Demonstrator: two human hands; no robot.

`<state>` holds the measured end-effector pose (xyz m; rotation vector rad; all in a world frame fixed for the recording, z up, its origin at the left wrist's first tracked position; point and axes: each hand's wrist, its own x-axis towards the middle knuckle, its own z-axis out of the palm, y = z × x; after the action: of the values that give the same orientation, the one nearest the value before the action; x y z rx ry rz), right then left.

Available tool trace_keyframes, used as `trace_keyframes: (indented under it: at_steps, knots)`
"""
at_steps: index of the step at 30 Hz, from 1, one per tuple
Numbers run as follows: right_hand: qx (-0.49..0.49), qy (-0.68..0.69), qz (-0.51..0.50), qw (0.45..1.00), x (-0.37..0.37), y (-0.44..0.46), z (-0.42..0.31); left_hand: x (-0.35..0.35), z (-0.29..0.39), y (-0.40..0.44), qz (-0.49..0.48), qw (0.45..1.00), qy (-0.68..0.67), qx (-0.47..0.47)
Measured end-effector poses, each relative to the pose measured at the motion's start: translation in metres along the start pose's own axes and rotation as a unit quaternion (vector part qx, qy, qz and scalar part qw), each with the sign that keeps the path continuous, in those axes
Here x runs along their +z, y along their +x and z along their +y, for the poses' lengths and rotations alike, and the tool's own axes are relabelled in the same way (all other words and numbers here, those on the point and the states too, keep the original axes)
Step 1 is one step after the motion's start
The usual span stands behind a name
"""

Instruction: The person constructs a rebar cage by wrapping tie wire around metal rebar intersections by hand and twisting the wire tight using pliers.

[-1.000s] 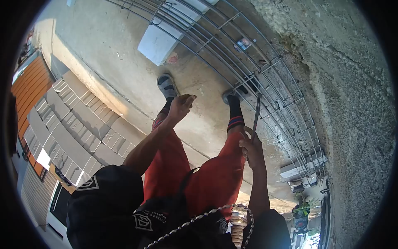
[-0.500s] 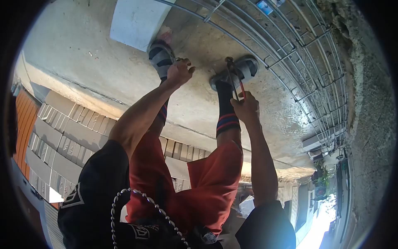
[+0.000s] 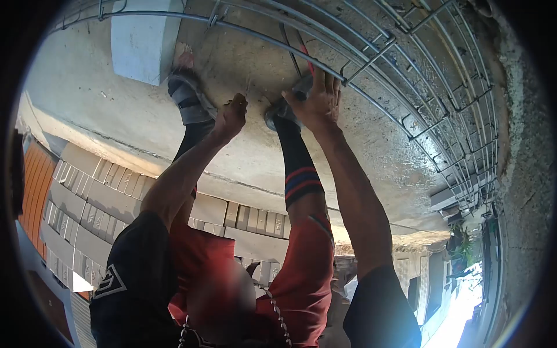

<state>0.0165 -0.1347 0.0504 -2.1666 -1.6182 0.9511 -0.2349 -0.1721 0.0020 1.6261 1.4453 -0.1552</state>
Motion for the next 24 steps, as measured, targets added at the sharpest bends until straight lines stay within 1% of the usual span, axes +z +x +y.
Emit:
trace_keyframes:
  at_steps: [1,2,3,4,5,6,8,10,11,14,15,16,17,18,20,22,23,24]
  knots:
    - [-0.005,0.012,-0.053,0.999,-0.011,-0.006,-0.006,-0.015,0.024,-0.003,0.041,0.999,-0.008,-0.006]
    - [0.019,0.086,-0.077,0.993,-0.019,-0.015,-0.014,-0.028,0.048,-0.01,0.079,0.997,-0.019,-0.012]
    - [0.045,0.166,-0.1,0.98,-0.026,-0.029,-0.025,-0.034,0.064,-0.018,0.087,0.992,-0.084,-0.024]
    - [0.068,0.24,-0.1,0.963,-0.035,-0.04,-0.037,-0.039,0.079,-0.025,0.094,0.983,-0.151,-0.034]
    - [0.099,0.257,-0.111,0.955,-0.046,-0.049,-0.053,-0.058,0.109,-0.033,0.058,0.983,-0.175,-0.01]
    - [0.101,0.308,-0.102,0.94,-0.056,-0.054,-0.065,-0.077,0.14,-0.041,0.02,0.98,-0.199,0.011]
    - [0.174,0.404,-0.122,0.889,-0.078,-0.059,-0.089,-0.09,0.177,-0.052,0.016,0.966,-0.242,0.089]
    - [0.198,0.404,-0.059,0.891,-0.1,-0.05,-0.106,-0.091,0.197,-0.055,-0.021,0.929,-0.368,0.016]
    - [0.214,0.403,-0.03,0.889,-0.111,-0.046,-0.115,-0.105,0.217,-0.049,-0.023,0.917,-0.399,-0.006]
    - [0.188,0.377,0.042,0.906,-0.132,-0.028,-0.127,-0.125,0.233,-0.041,-0.117,0.867,-0.481,-0.063]
    - [0.194,0.392,0.061,0.897,-0.142,-0.019,-0.132,-0.131,0.234,-0.04,-0.124,0.885,-0.446,-0.043]
    - [0.198,0.408,0.082,0.888,-0.155,-0.008,-0.137,-0.138,0.236,-0.038,-0.056,0.899,-0.434,-0.016]
    - [0.188,0.397,0.057,0.896,-0.173,0.002,-0.139,-0.147,0.239,-0.031,0.012,0.908,-0.418,0.015]
    - [0.179,0.385,-0.009,0.905,-0.191,0.01,-0.141,-0.157,0.241,-0.028,0.079,0.911,-0.402,0.042]
    - [0.17,0.306,-0.143,0.926,-0.211,0.01,-0.158,-0.186,0.234,-0.022,0.029,0.827,-0.562,0.001]
    - [0.056,0.184,-0.221,0.956,-0.219,0.007,-0.175,-0.227,0.238,-0.013,-0.009,0.712,-0.702,-0.023]
    - [0.068,0.171,-0.266,0.946,-0.223,0.007,-0.183,-0.245,0.238,-0.011,-0.041,0.675,-0.735,-0.046]
    - [0.112,0.165,-0.286,0.937,-0.226,0.013,-0.193,-0.252,0.235,-0.009,-0.036,0.684,-0.727,-0.036]
